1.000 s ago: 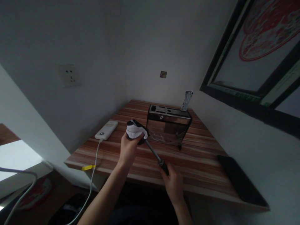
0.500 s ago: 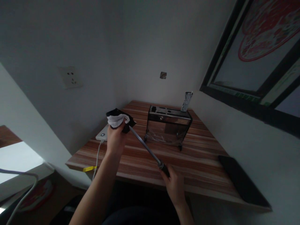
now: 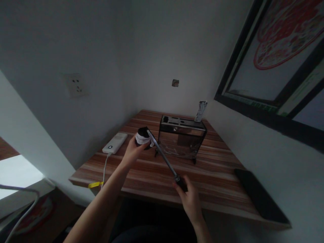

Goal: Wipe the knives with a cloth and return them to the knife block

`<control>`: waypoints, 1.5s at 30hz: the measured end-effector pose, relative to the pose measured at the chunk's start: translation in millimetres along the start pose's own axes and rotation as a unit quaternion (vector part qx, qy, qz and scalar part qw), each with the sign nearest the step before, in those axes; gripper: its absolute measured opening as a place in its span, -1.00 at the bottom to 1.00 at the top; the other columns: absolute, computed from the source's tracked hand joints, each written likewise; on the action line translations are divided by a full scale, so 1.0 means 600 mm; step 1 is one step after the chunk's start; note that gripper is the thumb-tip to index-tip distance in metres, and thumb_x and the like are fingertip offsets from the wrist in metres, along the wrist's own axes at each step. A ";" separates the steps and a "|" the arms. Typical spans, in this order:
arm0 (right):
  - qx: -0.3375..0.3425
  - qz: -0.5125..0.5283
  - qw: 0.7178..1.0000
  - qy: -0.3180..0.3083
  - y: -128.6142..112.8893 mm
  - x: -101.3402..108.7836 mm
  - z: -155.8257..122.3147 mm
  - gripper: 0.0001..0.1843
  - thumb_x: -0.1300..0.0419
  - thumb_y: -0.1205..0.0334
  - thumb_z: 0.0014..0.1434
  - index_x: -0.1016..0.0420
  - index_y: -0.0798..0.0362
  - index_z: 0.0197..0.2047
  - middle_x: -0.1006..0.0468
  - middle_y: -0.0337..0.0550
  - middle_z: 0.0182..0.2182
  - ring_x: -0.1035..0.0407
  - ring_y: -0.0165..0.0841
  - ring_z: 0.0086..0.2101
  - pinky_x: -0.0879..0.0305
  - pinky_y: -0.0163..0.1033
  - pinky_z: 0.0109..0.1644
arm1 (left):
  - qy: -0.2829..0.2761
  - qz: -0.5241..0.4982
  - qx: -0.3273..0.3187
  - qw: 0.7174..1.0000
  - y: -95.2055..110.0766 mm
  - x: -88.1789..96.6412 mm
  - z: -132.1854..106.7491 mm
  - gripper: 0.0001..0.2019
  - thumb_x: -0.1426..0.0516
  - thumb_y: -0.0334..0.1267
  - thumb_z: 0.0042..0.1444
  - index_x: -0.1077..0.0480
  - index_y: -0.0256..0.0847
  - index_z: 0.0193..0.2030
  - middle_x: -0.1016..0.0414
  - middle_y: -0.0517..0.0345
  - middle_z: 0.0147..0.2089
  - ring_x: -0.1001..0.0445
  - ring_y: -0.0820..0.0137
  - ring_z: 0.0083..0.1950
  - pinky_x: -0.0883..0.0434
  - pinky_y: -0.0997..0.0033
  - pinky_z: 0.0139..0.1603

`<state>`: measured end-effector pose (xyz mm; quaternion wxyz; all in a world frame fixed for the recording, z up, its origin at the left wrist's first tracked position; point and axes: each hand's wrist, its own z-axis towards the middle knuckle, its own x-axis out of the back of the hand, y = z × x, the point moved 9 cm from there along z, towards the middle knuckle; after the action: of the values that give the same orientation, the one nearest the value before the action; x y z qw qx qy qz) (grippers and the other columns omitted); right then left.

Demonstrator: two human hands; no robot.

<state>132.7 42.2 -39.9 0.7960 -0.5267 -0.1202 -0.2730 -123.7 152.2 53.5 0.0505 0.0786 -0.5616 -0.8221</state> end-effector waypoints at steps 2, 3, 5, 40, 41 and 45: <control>-0.011 0.027 1.000 0.001 -0.001 0.003 0.002 -0.61 -0.18 -0.09 0.08 -0.50 0.08 -0.24 -0.62 -0.01 -0.32 -0.52 -0.18 -0.28 -0.42 -0.24 -0.24 | -0.032 0.001 0.012 0.999 -0.011 -0.011 -0.005 -0.52 -0.32 -0.13 -0.25 -0.41 -0.32 -0.16 -0.55 -0.04 -0.17 -0.49 0.18 -0.10 -0.37 0.21 -0.01; -0.017 0.041 0.999 0.003 -0.002 0.006 0.002 -0.62 -0.19 -0.08 0.07 -0.51 0.08 -0.26 -0.62 -0.02 -0.33 -0.52 -0.19 -0.30 -0.41 -0.24 -0.24 | -0.048 -0.001 0.017 0.999 -0.014 -0.016 -0.006 -0.52 -0.32 -0.13 -0.25 -0.41 -0.31 -0.15 -0.54 -0.05 -0.17 -0.49 0.17 -0.10 -0.37 0.21 -0.01; -0.024 0.067 0.997 0.007 -0.008 0.011 0.003 -0.65 -0.20 -0.06 0.07 -0.51 0.08 -0.30 -0.61 -0.05 -0.38 -0.51 -0.22 -0.35 -0.41 -0.25 -0.27 | -0.108 0.007 0.024 0.994 -0.015 -0.035 -0.011 -0.52 -0.32 -0.15 -0.23 -0.41 -0.30 -0.13 -0.54 -0.05 -0.15 -0.48 0.17 -0.09 -0.36 0.22 -0.01; 0.218 -0.299 0.912 0.178 -0.233 0.372 0.243 -0.57 -0.15 -0.13 0.10 -0.56 0.07 -0.23 -0.59 -0.05 -0.30 -0.46 -0.19 -0.30 -0.28 -0.15 -0.25 | -0.502 -0.105 0.131 0.849 -0.103 -0.199 -0.093 -0.07 -0.32 -0.33 -0.19 0.06 -0.02 0.30 -0.24 0.04 0.24 -0.21 0.26 0.24 -0.10 0.22 0.23; 0.245 -0.356 0.884 0.181 -0.262 0.379 0.255 -0.56 -0.13 -0.14 0.12 -0.56 0.07 -0.21 -0.60 -0.03 -0.30 -0.46 -0.18 -0.29 -0.26 -0.13 -0.24 | -0.501 -0.103 0.128 0.850 -0.101 -0.198 -0.092 -0.07 -0.32 -0.30 -0.19 0.06 -0.02 0.31 -0.23 0.03 0.25 -0.20 0.26 0.24 -0.11 0.22 0.23; 0.306 -0.523 0.780 0.156 -0.368 0.387 0.308 -0.46 -0.07 -0.18 0.13 -0.58 0.13 -0.19 -0.60 0.07 -0.37 -0.46 -0.23 -0.32 -0.15 -0.12 -0.23 | -0.447 -0.034 0.094 0.889 -0.112 -0.186 -0.070 -0.32 -0.23 -0.10 -0.02 -0.11 -0.11 0.24 -0.30 -0.01 0.17 -0.29 0.25 0.15 -0.20 0.25 0.16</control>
<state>217.5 72.5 318.8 0.6582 -0.0618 -0.3281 -0.6748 -5.8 157.5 -16.1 -0.2413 -0.2736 -0.5968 -0.7146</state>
